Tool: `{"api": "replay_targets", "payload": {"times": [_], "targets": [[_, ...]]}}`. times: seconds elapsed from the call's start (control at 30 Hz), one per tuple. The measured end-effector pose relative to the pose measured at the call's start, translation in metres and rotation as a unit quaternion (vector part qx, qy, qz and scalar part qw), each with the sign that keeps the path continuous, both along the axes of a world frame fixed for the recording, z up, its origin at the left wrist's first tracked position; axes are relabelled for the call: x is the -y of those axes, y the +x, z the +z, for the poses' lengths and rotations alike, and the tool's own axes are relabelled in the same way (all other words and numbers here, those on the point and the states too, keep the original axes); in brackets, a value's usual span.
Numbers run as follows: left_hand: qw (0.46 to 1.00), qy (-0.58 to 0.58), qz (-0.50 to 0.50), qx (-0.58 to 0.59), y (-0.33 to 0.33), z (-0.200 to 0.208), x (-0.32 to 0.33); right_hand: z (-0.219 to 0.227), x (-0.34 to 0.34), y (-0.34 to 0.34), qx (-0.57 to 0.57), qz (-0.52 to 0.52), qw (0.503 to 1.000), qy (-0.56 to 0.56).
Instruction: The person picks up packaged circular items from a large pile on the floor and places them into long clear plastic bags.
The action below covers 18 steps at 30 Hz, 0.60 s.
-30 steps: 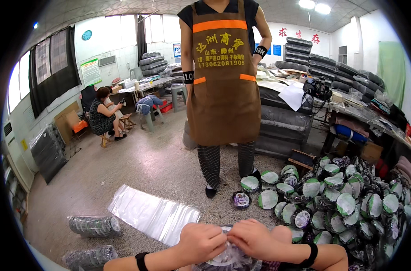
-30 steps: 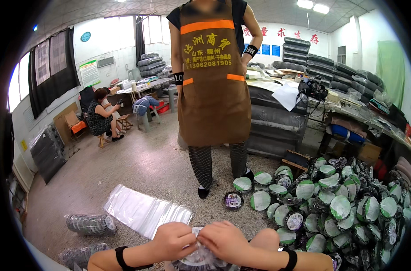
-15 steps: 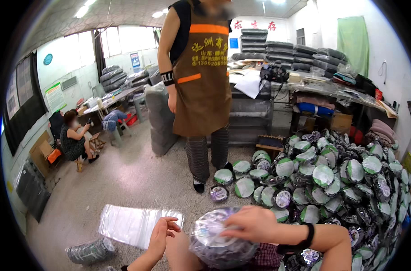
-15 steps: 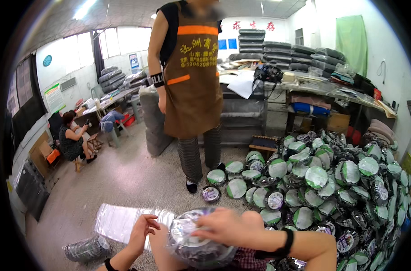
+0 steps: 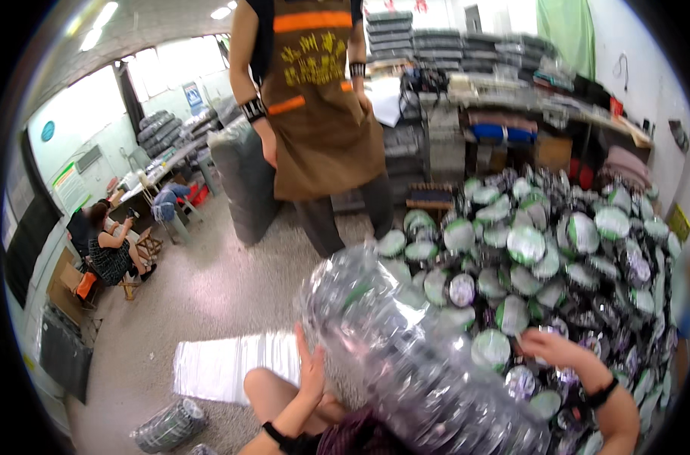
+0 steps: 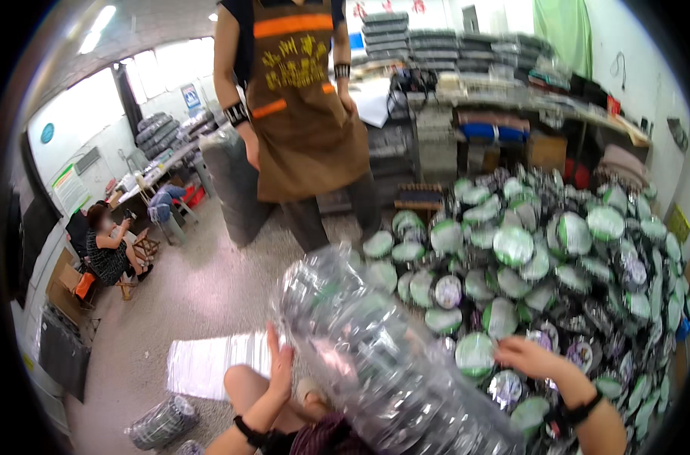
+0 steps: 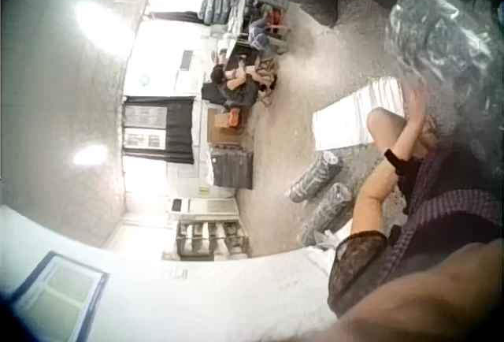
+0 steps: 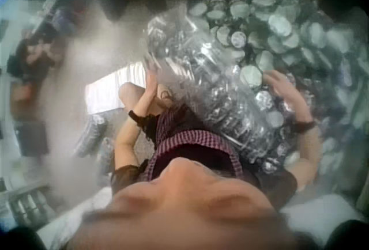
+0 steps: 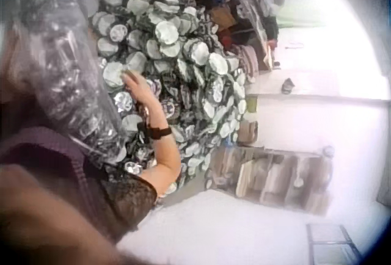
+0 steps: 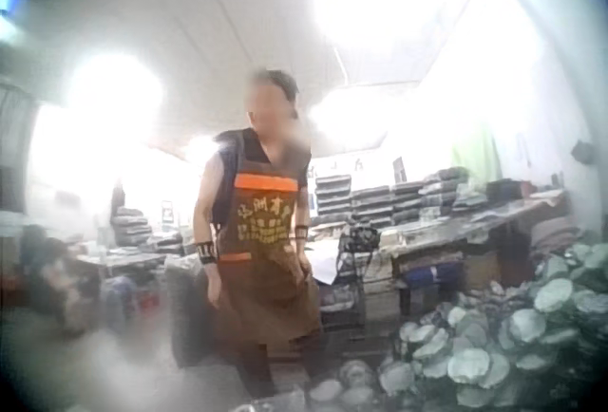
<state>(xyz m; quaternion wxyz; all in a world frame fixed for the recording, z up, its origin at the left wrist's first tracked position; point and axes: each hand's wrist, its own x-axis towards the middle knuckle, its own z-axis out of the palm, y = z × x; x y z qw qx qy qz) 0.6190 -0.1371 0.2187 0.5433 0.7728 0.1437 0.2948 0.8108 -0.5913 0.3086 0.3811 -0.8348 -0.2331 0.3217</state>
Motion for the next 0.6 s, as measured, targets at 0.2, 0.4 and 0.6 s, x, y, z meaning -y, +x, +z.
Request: {"api": "replay_targets", "payload": {"times": [0.2,0.4,0.6], "targets": [[0.992,0.085,-0.074,0.049,0.074,0.034,0.054,-0.046,-0.162,0.075,-0.250,-0.010,0.926,0.284],[0.977,-0.128,-0.034,0.166,0.117,0.015,0.022,-0.017,-0.242,0.069,-0.074,0.138,0.962,0.223],[0.978,-0.183,-0.013,0.098,0.059,0.040,-0.022,-0.054,-0.291,0.043,-0.050,0.274,0.948,0.157]]}}
